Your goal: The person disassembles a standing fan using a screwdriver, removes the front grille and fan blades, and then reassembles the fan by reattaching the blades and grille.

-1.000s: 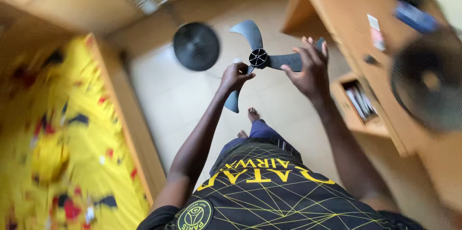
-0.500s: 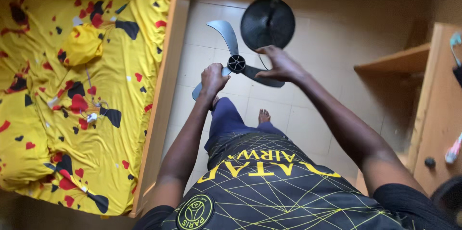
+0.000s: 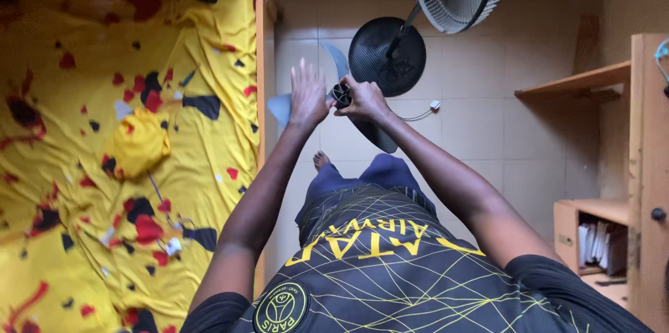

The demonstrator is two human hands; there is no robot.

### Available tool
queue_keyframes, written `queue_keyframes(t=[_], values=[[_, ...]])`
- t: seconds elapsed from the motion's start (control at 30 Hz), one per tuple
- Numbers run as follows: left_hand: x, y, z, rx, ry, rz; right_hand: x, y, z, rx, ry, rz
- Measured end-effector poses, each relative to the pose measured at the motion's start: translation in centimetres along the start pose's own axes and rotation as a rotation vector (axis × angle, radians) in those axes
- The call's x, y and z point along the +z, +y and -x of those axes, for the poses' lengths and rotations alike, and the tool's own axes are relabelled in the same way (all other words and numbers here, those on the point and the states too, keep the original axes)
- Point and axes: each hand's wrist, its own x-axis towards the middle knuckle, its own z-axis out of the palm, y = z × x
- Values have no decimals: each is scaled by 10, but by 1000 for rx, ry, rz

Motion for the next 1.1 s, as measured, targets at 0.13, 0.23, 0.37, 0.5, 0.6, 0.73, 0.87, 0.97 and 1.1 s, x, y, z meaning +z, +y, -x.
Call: queue_keyframes(t=[0.13, 0.23, 0.37, 0.5, 0.6, 0.73, 0.87, 0.97, 1.1], values=[[-32, -13, -51, 43, 194, 543, -22, -3, -37, 155, 164, -244], [-25, -9, -55, -164, 154, 908, -60, 2, -71, 332, 125, -539], [46, -8, -87, -646, 109, 1278, -117, 19, -105, 74, 54, -1112], [121, -36, -151, -686, -142, 1652, -157, 24, -146, 59, -13, -1263], [146, -47, -185, -748, -335, 1829, -170, 25, -170, 45, 36, -1268], [156, -56, -209, -649, -426, 1934, -178, 38, -195, 94, 100, -1181], [159, -68, -237, -592, -514, 2172, -187, 55, -214, 44, 157, -976], [162, -66, -251, -662, -564, 2144, -188, 59, -215, 137, 181, -964], [166, -61, -273, -671, -629, 2047, -197, 52, -213, 140, 248, -1014]])
